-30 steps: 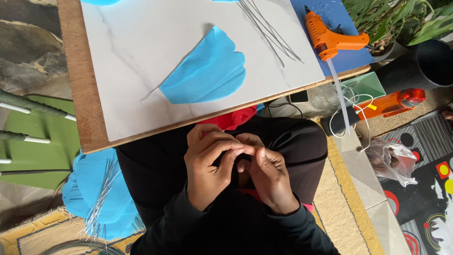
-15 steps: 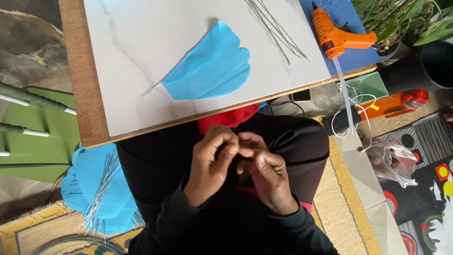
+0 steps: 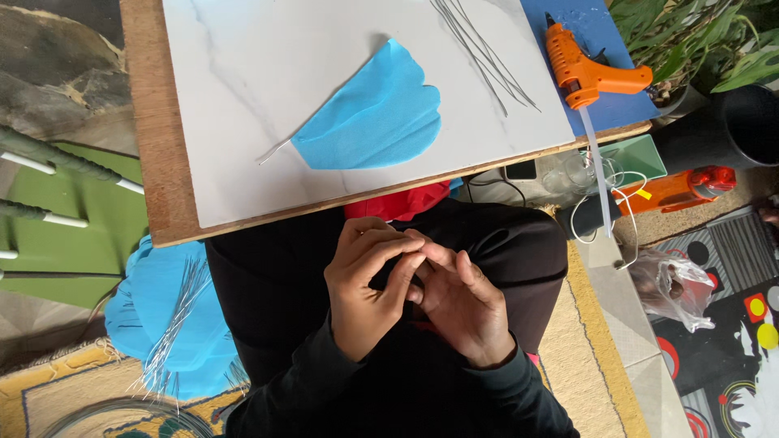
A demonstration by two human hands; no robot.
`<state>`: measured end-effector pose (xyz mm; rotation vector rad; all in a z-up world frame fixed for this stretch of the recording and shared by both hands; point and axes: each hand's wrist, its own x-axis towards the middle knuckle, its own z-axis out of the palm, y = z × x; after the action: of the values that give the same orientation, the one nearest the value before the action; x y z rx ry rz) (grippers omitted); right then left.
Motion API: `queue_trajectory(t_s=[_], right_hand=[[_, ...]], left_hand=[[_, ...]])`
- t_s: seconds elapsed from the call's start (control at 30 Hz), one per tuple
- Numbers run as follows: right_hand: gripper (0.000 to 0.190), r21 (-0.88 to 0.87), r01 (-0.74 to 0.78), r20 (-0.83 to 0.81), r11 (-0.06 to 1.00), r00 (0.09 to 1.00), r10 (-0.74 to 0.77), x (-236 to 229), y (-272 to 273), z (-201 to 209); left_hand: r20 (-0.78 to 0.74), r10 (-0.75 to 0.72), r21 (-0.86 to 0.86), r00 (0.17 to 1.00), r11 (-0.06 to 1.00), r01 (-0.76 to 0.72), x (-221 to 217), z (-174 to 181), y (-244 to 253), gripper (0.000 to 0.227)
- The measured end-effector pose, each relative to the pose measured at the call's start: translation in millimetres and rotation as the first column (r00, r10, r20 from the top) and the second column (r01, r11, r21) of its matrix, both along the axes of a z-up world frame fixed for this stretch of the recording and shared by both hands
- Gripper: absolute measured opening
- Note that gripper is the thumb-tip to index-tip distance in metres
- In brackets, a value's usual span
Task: The person applies hot glue from a glue gun to the center of blue petal-shaped paper pieces and attaches thin wires to them. The person then folds and presses the paper petals together by hand around the wire.
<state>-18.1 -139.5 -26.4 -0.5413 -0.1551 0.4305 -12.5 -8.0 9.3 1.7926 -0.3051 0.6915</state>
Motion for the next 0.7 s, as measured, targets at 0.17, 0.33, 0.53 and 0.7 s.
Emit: queue_trajectory(t_s=[0.17, 0.33, 0.53, 0.7], right_hand=[[0.035, -0.071, 0.041, 0.063, 0.997, 0.997, -0.036, -1.8, 4.0, -2.6], [0.034, -0.219, 0.181, 0.254, 0.959, 0.959, -0.123, -5.7, 6.4, -1.1], [0.034, -0.210, 0.157, 0.302, 0.965, 0.949, -0.089, -10.0, 13.1, 1.1], [0.035, -0.136, 0.098, 0.292, 0.986, 0.955, -0.054, -11.3, 16.3, -5.4]], left_hand=[[0.085, 0.046, 0.106, 0.995, 0.993, -0.055, 0.6, 2.3, 3.4, 0.006], [0.094, 0.055, 0.190, 0.994, 0.979, -0.072, -0.3, 6.4, 10.3, 0.003], [-0.023, -0.014, 0.026, 1.000, 1.000, 0.015, -5.3, 4.9, 10.9, 0.011], [-0.143, -0.075, -0.108, 0.987, 0.992, 0.060, -9.0, -2.4, 14.5, 0.022]])
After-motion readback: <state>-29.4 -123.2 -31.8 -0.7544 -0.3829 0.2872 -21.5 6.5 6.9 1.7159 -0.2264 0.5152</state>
